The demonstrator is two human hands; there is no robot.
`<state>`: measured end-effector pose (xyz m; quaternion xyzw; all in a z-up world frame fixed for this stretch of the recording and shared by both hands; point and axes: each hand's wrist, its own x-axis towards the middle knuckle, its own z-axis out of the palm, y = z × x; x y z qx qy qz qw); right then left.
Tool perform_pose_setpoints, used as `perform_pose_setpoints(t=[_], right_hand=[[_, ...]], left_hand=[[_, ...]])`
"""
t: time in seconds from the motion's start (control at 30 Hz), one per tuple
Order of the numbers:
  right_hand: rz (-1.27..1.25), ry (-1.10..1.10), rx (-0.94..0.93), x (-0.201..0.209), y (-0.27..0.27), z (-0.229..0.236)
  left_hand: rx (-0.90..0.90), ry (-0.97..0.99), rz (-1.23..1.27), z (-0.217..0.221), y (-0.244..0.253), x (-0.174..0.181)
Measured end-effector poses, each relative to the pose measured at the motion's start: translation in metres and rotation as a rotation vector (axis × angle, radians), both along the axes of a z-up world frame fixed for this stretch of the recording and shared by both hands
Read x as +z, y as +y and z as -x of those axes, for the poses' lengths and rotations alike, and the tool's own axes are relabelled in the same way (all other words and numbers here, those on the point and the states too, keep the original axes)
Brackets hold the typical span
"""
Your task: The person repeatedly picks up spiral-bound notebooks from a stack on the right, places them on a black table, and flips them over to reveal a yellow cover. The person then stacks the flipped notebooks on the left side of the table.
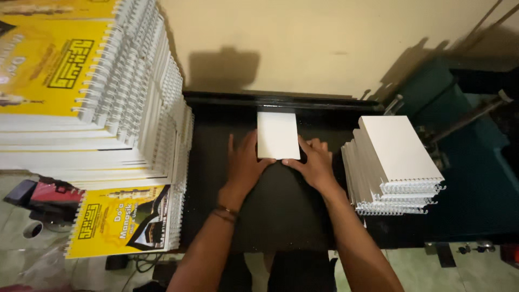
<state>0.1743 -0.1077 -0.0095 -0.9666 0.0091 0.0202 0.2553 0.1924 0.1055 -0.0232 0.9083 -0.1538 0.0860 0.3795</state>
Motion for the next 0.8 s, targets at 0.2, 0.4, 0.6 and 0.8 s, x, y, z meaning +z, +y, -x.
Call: perform_pose_setpoints(t=[0.2, 0.4, 0.6, 0.8], right_hand=[[-0.059, -0.005, 0.01, -0.002, -0.002, -0.002], [-0.022, -0.056, -0.005, -0.01, -0.004, -0.005], [-0.054, -0.041, -0.012, -0.004, -0.001, -0.005], [-0.044, -0.075, -0.003, -0.016, -0.006, -0.013]], left_hand=[[-0.007, 0.046, 0.017, 0.005, 0.0, 0.014], [0.02, -0.008, -0.046, -0.006, 0.0, -0.003], [0.011, 0.1, 0.018, -0.006, 0.001, 0.012], [0.019, 0.119, -0.013, -0.008, 0.0, 0.014]])
